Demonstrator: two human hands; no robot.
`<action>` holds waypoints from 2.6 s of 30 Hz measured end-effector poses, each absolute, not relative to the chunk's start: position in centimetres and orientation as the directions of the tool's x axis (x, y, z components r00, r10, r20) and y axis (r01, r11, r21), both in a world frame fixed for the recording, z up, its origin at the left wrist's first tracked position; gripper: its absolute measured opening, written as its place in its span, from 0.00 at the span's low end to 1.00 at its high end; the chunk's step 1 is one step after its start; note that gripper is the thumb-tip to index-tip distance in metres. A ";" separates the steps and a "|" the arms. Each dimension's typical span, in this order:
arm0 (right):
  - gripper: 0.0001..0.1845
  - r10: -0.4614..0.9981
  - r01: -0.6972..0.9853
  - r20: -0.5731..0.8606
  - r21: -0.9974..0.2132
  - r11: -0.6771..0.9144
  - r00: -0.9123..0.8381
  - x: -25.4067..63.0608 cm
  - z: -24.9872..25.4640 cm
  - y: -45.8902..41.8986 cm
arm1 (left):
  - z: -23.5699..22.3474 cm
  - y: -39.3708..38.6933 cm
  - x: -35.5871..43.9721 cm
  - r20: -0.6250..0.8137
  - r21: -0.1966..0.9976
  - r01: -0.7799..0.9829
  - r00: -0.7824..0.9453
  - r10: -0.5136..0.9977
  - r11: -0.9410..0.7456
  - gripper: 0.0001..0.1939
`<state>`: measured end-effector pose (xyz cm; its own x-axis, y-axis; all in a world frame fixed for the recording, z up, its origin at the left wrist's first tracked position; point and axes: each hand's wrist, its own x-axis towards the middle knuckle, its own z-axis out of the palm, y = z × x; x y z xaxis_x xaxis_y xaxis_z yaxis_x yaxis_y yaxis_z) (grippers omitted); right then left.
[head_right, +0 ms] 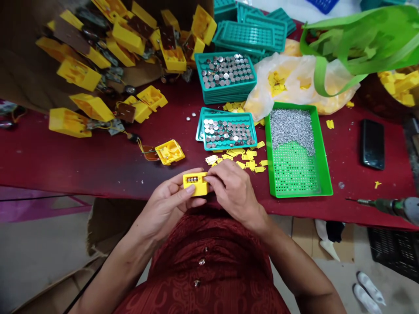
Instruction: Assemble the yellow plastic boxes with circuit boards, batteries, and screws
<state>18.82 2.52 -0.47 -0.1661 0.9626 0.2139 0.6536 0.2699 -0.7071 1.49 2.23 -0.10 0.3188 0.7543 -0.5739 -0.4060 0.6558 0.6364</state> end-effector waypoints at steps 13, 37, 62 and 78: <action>0.15 0.940 0.920 0.241 -0.251 0.300 -0.241 18.4 -2.1 3.9 | 0.1 2.8 0.4 -0.547 0.686 -0.429 0.228 0.805 0.588 0.21; 0.03 0.986 0.183 -0.168 -0.969 -0.168 0.017 18.8 1.4 1.4 | -0.6 2.3 3.7 -0.454 0.817 -0.281 0.224 0.862 0.504 0.27; 0.06 0.998 0.669 -0.059 -0.743 -0.026 -0.027 17.4 3.3 2.6 | -0.6 1.6 2.2 -0.385 0.902 -0.124 0.205 0.900 0.414 0.19; 0.21 0.938 0.646 -0.323 -0.691 -0.324 0.125 21.8 1.1 -1.3 | 0.5 -0.5 3.3 -0.201 0.975 0.175 0.413 0.888 0.140 0.24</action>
<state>21.81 -1.28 1.14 0.1245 0.9382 -0.3228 0.6462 -0.3236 -0.6911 3.33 -0.53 0.47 0.4129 0.8882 -0.2015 0.1752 0.1396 0.9746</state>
